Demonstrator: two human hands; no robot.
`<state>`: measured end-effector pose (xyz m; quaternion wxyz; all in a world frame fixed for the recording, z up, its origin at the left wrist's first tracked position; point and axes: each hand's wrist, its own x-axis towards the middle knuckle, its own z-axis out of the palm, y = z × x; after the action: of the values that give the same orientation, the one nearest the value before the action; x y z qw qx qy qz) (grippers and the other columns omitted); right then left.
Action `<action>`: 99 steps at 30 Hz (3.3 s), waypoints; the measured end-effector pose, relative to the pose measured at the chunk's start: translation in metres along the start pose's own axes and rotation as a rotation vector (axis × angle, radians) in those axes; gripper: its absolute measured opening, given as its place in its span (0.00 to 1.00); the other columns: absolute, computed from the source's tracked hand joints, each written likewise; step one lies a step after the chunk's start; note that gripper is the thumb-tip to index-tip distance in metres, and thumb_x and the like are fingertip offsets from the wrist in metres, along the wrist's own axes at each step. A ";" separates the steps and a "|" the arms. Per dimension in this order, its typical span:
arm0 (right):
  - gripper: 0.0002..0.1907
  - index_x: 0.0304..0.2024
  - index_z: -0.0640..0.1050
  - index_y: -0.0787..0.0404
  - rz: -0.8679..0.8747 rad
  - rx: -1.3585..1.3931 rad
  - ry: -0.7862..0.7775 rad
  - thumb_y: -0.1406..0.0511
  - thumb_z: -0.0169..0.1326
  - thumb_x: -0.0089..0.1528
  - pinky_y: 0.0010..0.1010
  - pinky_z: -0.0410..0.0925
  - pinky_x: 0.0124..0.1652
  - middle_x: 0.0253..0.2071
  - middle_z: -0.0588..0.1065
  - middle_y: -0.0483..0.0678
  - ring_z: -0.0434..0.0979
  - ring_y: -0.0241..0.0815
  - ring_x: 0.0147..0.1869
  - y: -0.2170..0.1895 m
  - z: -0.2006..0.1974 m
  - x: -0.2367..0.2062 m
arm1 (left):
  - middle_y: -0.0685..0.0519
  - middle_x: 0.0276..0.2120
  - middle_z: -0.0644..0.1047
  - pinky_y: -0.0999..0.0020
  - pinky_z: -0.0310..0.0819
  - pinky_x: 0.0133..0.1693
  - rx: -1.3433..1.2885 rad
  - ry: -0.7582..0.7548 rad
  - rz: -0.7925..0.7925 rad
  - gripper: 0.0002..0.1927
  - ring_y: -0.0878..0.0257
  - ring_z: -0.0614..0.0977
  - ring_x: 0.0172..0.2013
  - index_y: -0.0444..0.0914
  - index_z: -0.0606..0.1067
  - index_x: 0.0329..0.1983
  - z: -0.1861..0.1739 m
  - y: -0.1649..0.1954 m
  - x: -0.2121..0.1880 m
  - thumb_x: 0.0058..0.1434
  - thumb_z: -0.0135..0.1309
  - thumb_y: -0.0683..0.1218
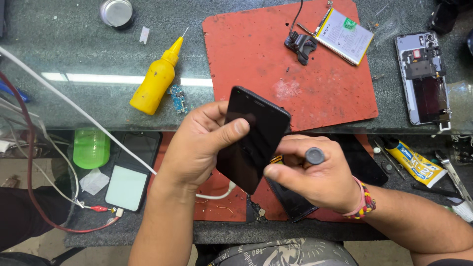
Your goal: The person works on a disassembled smartphone on a repair bench, using a wooden-handled pry tool to press and adjust the internal frame and battery area. They then fit the blue back cover onto the phone body, press it into place, and plug a charging cable into the phone to test it.
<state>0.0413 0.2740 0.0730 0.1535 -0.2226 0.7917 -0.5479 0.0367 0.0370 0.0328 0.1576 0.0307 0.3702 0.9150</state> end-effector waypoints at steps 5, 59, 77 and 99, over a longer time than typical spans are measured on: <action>0.07 0.42 0.82 0.69 0.037 0.219 0.001 0.70 0.59 0.64 0.23 0.72 0.37 0.38 0.81 0.46 0.78 0.30 0.39 -0.003 0.001 -0.003 | 0.50 0.46 0.82 0.68 0.76 0.53 -0.087 0.017 0.002 0.16 0.65 0.82 0.46 0.30 0.77 0.54 -0.002 0.000 -0.003 0.66 0.62 0.41; 0.08 0.39 0.83 0.63 0.005 -0.320 0.039 0.68 0.62 0.57 0.26 0.70 0.28 0.31 0.81 0.46 0.79 0.35 0.27 0.078 -0.116 -0.100 | 0.52 0.32 0.84 0.77 0.72 0.30 1.048 0.386 0.272 0.11 0.74 0.79 0.29 0.33 0.83 0.48 0.132 0.001 0.039 0.63 0.63 0.41; 0.19 0.44 0.80 0.60 -0.177 -0.464 -0.228 0.69 0.61 0.48 0.39 0.74 0.33 0.34 0.79 0.48 0.82 0.49 0.36 0.083 -0.126 -0.104 | 0.47 0.51 0.80 0.58 0.72 0.47 2.069 0.033 0.851 0.18 0.55 0.80 0.50 0.33 0.78 0.54 0.132 -0.079 0.068 0.62 0.55 0.43; 0.13 0.41 0.82 0.59 0.044 -0.619 0.021 0.61 0.64 0.56 0.34 0.73 0.32 0.34 0.80 0.48 0.83 0.46 0.33 0.078 -0.111 -0.068 | 0.47 0.54 0.79 0.52 0.74 0.59 1.697 0.004 0.870 0.15 0.49 0.79 0.59 0.33 0.78 0.52 0.082 -0.070 0.036 0.60 0.61 0.37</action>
<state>0.0308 0.4219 0.0391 0.0820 -0.2362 0.9270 -0.2796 0.0357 0.1504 0.0417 -0.2720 0.2682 0.8672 0.3196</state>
